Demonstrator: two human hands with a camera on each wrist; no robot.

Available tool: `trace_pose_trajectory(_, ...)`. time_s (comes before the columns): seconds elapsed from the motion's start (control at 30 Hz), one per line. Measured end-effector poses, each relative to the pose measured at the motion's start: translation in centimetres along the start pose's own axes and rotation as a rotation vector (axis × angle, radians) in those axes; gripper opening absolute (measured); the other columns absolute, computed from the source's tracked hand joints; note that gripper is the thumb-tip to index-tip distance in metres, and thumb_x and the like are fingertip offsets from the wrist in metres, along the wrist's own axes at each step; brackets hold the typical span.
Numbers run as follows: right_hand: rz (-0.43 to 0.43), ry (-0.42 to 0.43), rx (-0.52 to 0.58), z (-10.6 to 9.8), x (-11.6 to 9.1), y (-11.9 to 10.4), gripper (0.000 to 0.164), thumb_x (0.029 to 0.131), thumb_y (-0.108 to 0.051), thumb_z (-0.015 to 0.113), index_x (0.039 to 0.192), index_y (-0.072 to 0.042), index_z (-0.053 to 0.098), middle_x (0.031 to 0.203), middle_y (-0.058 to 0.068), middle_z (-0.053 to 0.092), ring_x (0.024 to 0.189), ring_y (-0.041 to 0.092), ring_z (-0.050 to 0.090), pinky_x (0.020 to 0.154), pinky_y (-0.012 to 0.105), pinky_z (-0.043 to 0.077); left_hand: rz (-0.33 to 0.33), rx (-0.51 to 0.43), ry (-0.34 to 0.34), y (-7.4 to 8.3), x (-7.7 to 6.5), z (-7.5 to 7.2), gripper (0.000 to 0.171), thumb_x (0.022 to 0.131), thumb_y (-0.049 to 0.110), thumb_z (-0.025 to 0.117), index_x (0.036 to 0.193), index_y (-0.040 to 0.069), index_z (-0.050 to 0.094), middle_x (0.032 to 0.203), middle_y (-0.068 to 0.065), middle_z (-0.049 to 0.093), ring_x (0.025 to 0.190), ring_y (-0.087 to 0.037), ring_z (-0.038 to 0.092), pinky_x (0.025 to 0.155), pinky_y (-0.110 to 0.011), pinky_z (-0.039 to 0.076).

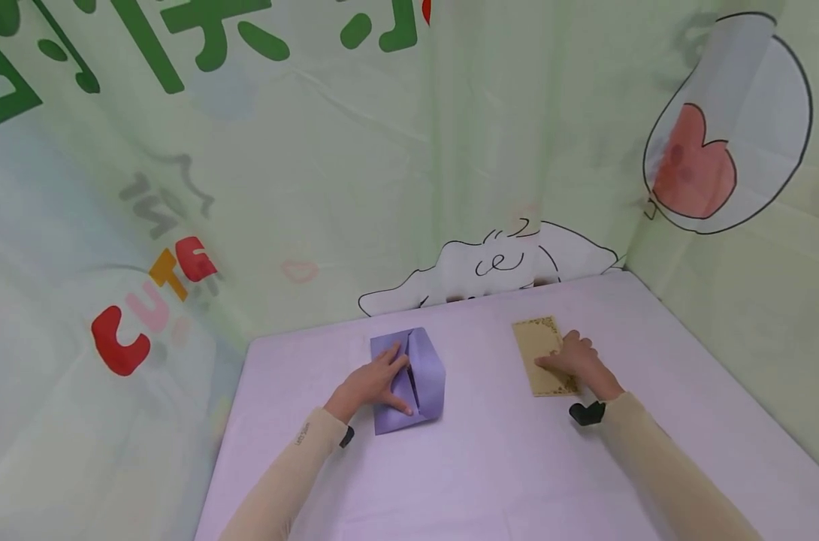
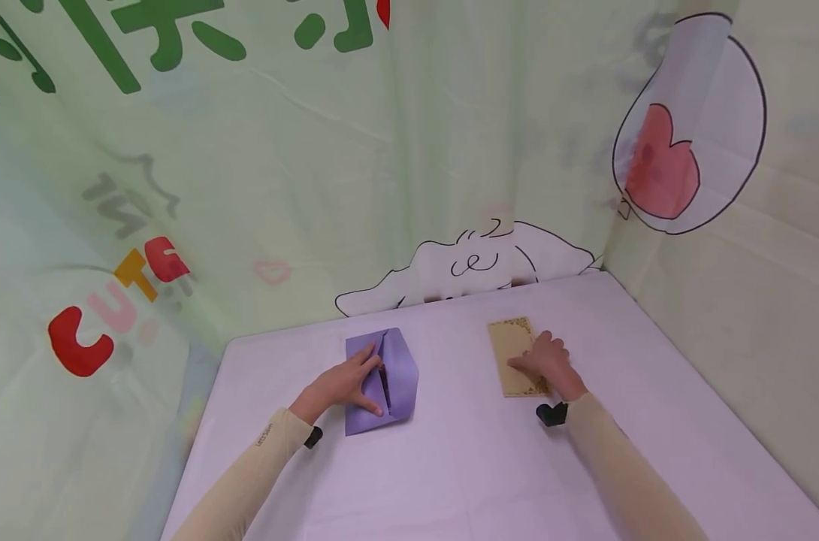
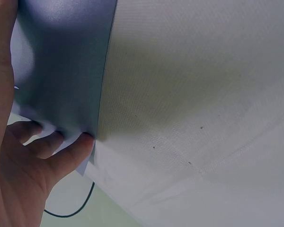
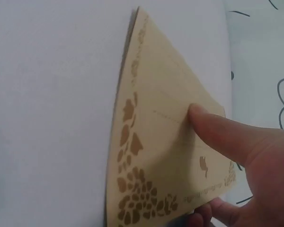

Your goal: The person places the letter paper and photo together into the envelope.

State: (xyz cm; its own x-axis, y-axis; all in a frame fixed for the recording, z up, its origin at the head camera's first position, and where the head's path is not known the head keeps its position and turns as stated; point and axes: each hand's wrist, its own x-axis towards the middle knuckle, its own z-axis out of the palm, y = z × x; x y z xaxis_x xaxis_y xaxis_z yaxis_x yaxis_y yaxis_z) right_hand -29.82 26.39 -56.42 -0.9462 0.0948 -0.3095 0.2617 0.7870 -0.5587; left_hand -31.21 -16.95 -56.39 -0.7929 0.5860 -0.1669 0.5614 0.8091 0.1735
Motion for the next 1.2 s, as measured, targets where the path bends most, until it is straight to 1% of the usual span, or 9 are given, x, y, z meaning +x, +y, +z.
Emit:
trace_pose_trajectory(0.17, -0.083, 0.016, 0.067, -0.3, 0.4, 1.4, 0.055, 0.101, -0.032, 0.054, 0.120, 0.019, 0.042, 0.098, 0.026, 0.050, 0.083, 0.030, 0.051, 0.067, 0.033, 0.044, -0.005, 0.001, 0.009, 0.1, -0.2, 0.1, 0.089, 0.064, 0.075, 0.079, 0.129, 0.024, 0.043, 0.166, -0.020, 0.019, 0.148, -0.040, 0.033, 0.102, -0.049, 0.050)
trace_pose_trajectory(0.27, -0.097, 0.033, 0.126, -0.5, 0.5, 1.9, 0.045, 0.106, -0.022, 0.043, 0.122, 0.019, 0.048, 0.102, 0.026, 0.057, 0.086, 0.028, 0.054, 0.068, 0.031, 0.045, -0.005, 0.002, 0.011, 0.1, -0.3, -0.1, 0.089, 0.064, 0.075, 0.079, 0.128, 0.024, 0.043, 0.166, -0.020, 0.020, 0.148, -0.041, 0.033, 0.102, -0.049, 0.050)
trace_pose_trajectory(0.33, -0.084, 0.041, 0.161, -0.5, 0.6, 2.3, 0.044, 0.107, -0.020, 0.040, 0.125, 0.019, 0.050, 0.107, 0.027, 0.059, 0.089, 0.029, 0.055, 0.071, 0.032, 0.046, -0.002, 0.005, 0.013, 0.0, -0.4, -0.2, 0.088, 0.064, 0.075, 0.078, 0.127, 0.024, 0.043, 0.166, -0.020, 0.020, 0.148, -0.041, 0.034, 0.100, -0.049, 0.051)
trace_pose_trajectory(0.47, -0.059, 0.051, 0.186, -0.4, 0.7, 2.9, 0.045, 0.107, -0.020, 0.040, 0.128, 0.019, 0.051, 0.111, 0.029, 0.061, 0.092, 0.030, 0.057, 0.074, 0.035, 0.048, 0.008, 0.007, 0.017, 0.1, -0.3, -0.4, 0.088, 0.064, 0.076, 0.078, 0.127, 0.024, 0.043, 0.165, -0.021, 0.021, 0.146, -0.039, 0.037, 0.097, -0.047, 0.053)
trace_pose_trajectory(0.6, -0.036, 0.035, 0.204, -0.6, 0.4, 2.7, 0.046, 0.107, -0.020, 0.040, 0.131, 0.018, 0.050, 0.115, 0.029, 0.061, 0.094, 0.029, 0.056, 0.075, 0.034, 0.048, 0.014, 0.011, 0.017, 0.1, -0.2, -0.3, 0.087, 0.064, 0.075, 0.078, 0.126, 0.024, 0.043, 0.165, -0.021, 0.021, 0.145, -0.037, 0.039, 0.094, -0.045, 0.054)
trace_pose_trajectory(0.73, -0.048, 0.028, 0.205, -0.9, 0.3, 2.1, 0.047, 0.108, -0.021, 0.040, 0.133, 0.017, 0.049, 0.120, 0.031, 0.059, 0.097, 0.031, 0.055, 0.078, 0.036, 0.049, 0.015, 0.012, 0.018, 0.1, -0.3, -0.3, 0.087, 0.065, 0.075, 0.079, 0.126, 0.023, 0.043, 0.165, -0.022, 0.022, 0.145, -0.038, 0.039, 0.093, -0.046, 0.054)
trace_pose_trajectory(0.87, -0.075, 0.032, 0.198, -1.2, 0.3, 1.2, 0.050, 0.108, -0.024, 0.039, 0.135, 0.017, 0.048, 0.128, 0.034, 0.056, 0.106, 0.036, 0.055, 0.087, 0.045, 0.050, 0.015, 0.017, 0.021, 0.2, -0.3, -0.5, 0.090, 0.064, 0.074, 0.079, 0.129, 0.021, 0.043, 0.165, -0.023, 0.022, 0.144, -0.040, 0.040, 0.096, -0.049, 0.053)
trace_pose_trajectory(0.97, -0.083, 0.026, 0.206, -1.2, 0.2, 0.3, 0.051, 0.109, -0.026, 0.039, 0.136, 0.016, 0.047, 0.132, 0.034, 0.055, 0.111, 0.037, 0.054, 0.093, 0.049, 0.048, 0.021, 0.027, 0.024, 0.1, -0.3, -0.5, 0.092, 0.065, 0.073, 0.080, 0.131, 0.020, 0.043, 0.164, -0.025, 0.022, 0.145, -0.041, 0.039, 0.099, -0.049, 0.052)
trace_pose_trajectory(1.2, -0.112, 0.029, 0.229, -0.7, 0.0, -1.9, 0.048, 0.108, -0.024, 0.043, 0.134, 0.015, 0.050, 0.130, 0.032, 0.056, 0.112, 0.038, 0.052, 0.095, 0.050, 0.046, 0.021, 0.031, 0.022, -0.1, -0.2, -0.3, 0.092, 0.065, 0.075, 0.078, 0.131, 0.021, 0.043, 0.164, -0.023, 0.022, 0.146, -0.041, 0.038, 0.100, -0.048, 0.052)
